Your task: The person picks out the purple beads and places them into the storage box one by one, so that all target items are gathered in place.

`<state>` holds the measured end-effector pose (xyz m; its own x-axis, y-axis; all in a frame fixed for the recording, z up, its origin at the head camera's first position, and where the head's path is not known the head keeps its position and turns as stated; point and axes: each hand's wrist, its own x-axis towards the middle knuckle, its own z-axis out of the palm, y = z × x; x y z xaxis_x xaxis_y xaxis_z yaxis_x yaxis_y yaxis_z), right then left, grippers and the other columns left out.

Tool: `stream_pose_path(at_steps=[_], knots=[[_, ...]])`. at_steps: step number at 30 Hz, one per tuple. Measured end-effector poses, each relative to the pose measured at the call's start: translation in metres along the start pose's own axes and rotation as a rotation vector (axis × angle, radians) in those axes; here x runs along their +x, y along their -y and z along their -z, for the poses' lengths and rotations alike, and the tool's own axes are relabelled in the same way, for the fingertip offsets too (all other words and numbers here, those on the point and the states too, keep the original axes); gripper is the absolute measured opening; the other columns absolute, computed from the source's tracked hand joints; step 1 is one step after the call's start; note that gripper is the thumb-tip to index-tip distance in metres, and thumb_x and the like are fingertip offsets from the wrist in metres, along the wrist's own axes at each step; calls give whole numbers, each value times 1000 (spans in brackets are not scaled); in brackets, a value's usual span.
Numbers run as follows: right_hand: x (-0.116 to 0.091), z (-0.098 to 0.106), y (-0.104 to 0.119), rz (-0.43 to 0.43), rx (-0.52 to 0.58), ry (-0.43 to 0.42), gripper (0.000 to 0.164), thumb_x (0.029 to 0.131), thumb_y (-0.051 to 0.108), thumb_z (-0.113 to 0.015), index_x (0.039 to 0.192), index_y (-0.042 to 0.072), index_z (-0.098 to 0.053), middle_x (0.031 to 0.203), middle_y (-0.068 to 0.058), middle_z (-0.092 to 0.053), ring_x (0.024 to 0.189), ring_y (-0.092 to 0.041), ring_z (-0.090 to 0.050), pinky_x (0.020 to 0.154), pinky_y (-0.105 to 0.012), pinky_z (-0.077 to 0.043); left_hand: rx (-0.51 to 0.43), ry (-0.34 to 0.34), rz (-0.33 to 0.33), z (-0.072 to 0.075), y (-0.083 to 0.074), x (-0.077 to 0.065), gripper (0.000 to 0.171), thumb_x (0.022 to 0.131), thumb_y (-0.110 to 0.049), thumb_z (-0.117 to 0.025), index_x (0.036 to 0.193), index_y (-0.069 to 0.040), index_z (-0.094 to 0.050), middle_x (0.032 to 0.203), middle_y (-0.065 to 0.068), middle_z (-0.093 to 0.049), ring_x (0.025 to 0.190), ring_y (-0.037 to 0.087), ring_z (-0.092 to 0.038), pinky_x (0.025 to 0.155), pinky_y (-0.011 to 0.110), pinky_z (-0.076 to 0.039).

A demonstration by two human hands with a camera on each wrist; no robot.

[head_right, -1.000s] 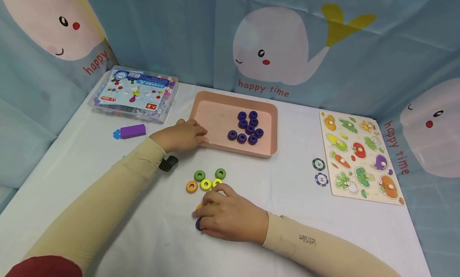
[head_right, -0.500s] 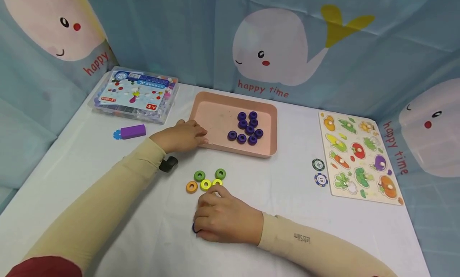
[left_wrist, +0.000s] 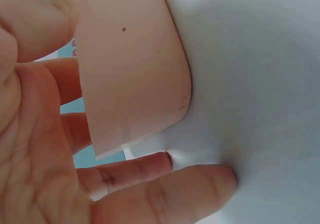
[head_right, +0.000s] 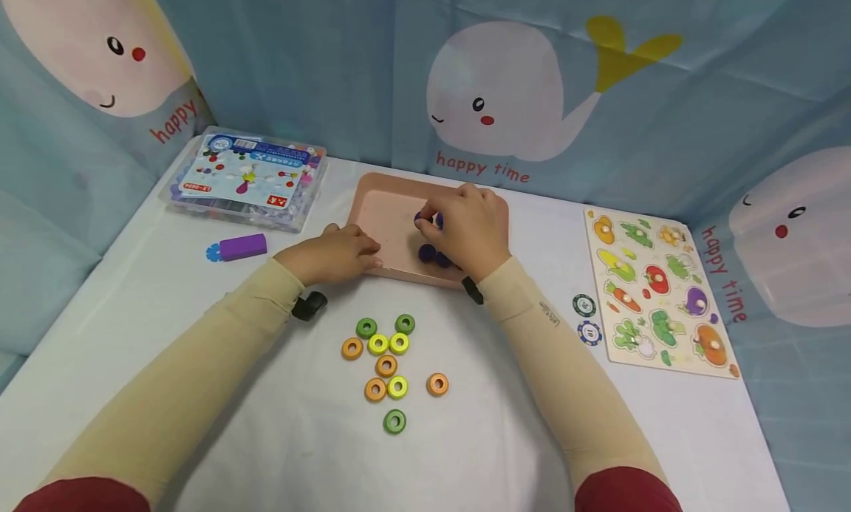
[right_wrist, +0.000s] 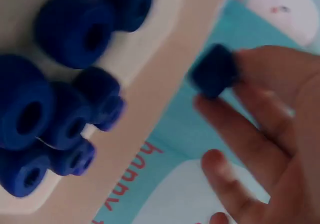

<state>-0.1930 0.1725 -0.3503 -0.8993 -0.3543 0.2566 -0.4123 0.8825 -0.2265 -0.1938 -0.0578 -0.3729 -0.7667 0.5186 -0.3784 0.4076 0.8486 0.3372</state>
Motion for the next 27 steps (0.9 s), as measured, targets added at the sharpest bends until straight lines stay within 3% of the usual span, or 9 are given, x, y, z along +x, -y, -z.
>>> stream_pose_path(at_steps=[4,10,17,21,24,27], knots=[[11,-9,-6,-62,-123,76,15,88,42,-76,91,27,-79,87,7,-76,88,-20,-60,91,-46,-40,-10,4,-3,1,-2,-3,55,106,-44,-43,145,-8,-53,147,18,-49,122,34,-43,104,48,-36],[21,-14,-10,-102,-191,178,19,87,50,-75,93,32,-78,87,11,-75,81,-13,-62,85,-42,-43,-14,-3,4,4,-3,-3,54,106,-43,-43,145,-7,-53,148,17,-49,126,32,-42,105,48,-33],[26,-19,-13,-159,-138,338,17,88,45,-76,96,29,-78,92,10,-75,91,-16,-61,96,-47,-38,-11,-1,4,1,-1,-1,53,106,-43,-43,145,-7,-53,148,18,-48,127,33,-42,106,49,-34],[27,-18,-14,-167,-94,307,18,91,47,-71,96,31,-77,86,9,-74,87,-17,-61,94,-48,-39,-18,1,16,0,0,-1,55,106,-45,-43,146,-9,-52,150,17,-46,127,34,-42,107,50,-36],[28,-8,-15,-233,60,223,24,94,48,-64,101,29,-76,90,3,-74,85,-21,-63,89,-46,-44,-44,-7,24,-1,4,-1,58,105,-47,-44,147,-9,-50,152,16,-45,126,35,-42,108,52,-37],[25,15,-14,-313,233,118,35,97,51,-57,117,26,-72,116,-2,-72,105,-24,-65,95,-45,-49,-99,-16,45,-1,10,-5,65,102,-52,-48,151,-10,-45,156,14,-41,134,37,-41,112,55,-36]])
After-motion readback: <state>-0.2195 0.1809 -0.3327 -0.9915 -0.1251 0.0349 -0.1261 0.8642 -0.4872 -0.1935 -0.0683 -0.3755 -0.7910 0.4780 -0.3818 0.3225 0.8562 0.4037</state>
